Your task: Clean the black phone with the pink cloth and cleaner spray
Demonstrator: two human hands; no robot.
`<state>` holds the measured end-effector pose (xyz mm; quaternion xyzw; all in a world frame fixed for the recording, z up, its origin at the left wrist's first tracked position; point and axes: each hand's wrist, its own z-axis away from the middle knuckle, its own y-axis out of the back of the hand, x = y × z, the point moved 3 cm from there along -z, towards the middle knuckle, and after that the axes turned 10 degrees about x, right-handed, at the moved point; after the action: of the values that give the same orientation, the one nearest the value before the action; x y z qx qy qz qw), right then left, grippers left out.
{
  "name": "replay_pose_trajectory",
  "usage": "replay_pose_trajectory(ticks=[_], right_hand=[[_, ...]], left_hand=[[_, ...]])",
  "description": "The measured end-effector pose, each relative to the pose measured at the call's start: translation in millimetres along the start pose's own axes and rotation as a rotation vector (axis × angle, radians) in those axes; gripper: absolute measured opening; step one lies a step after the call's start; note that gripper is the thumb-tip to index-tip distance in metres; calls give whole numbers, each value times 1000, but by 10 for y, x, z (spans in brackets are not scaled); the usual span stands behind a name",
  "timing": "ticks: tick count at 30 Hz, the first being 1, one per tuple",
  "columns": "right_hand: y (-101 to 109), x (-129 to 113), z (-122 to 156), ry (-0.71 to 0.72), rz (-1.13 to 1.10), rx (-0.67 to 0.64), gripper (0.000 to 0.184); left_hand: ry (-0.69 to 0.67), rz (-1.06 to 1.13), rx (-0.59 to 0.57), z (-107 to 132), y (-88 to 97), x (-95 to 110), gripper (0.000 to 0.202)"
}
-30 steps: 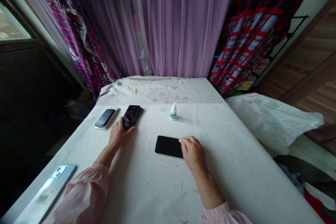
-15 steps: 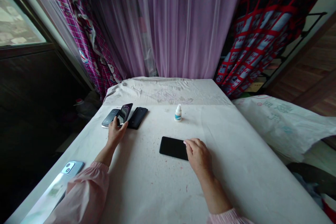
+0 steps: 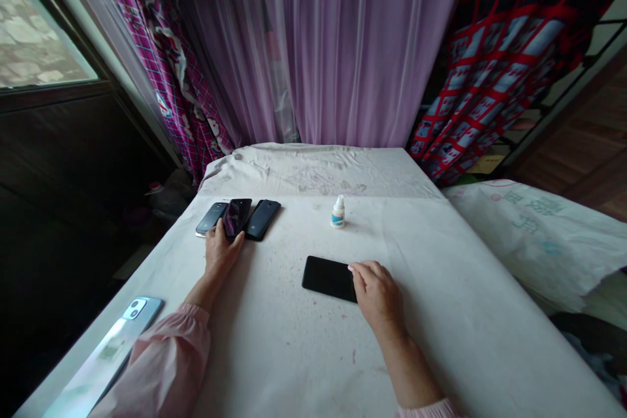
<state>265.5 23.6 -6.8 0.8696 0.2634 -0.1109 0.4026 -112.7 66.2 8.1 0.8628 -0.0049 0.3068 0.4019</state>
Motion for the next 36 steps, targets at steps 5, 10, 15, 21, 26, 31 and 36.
replay_pose_trajectory(ticks=[5, 10, 15, 21, 26, 31, 36], right_hand=[[-3, 16, 5, 11, 0, -10, 30], [14, 5, 7, 6, -2, -2, 30], [26, -4, -9, 9, 4, 5, 31], [29, -13, -17, 21, 2, 15, 32], [17, 4, -5, 8, 5, 9, 31], [15, 14, -4, 11, -20, 5, 31], [8, 24, 11, 1, -19, -3, 31]], left_hand=[[-15, -30, -35, 43, 29, -22, 76], [-22, -34, -38, 70, 31, -30, 75], [-34, -24, -27, 64, 58, -54, 74], [-128, 21, -39, 87, -7, 49, 76], [-250, 36, -94, 129, -195, 285, 79], [-302, -8, -124, 144, -314, 445, 78], [-282, -53, -158, 137, -299, 410, 76]])
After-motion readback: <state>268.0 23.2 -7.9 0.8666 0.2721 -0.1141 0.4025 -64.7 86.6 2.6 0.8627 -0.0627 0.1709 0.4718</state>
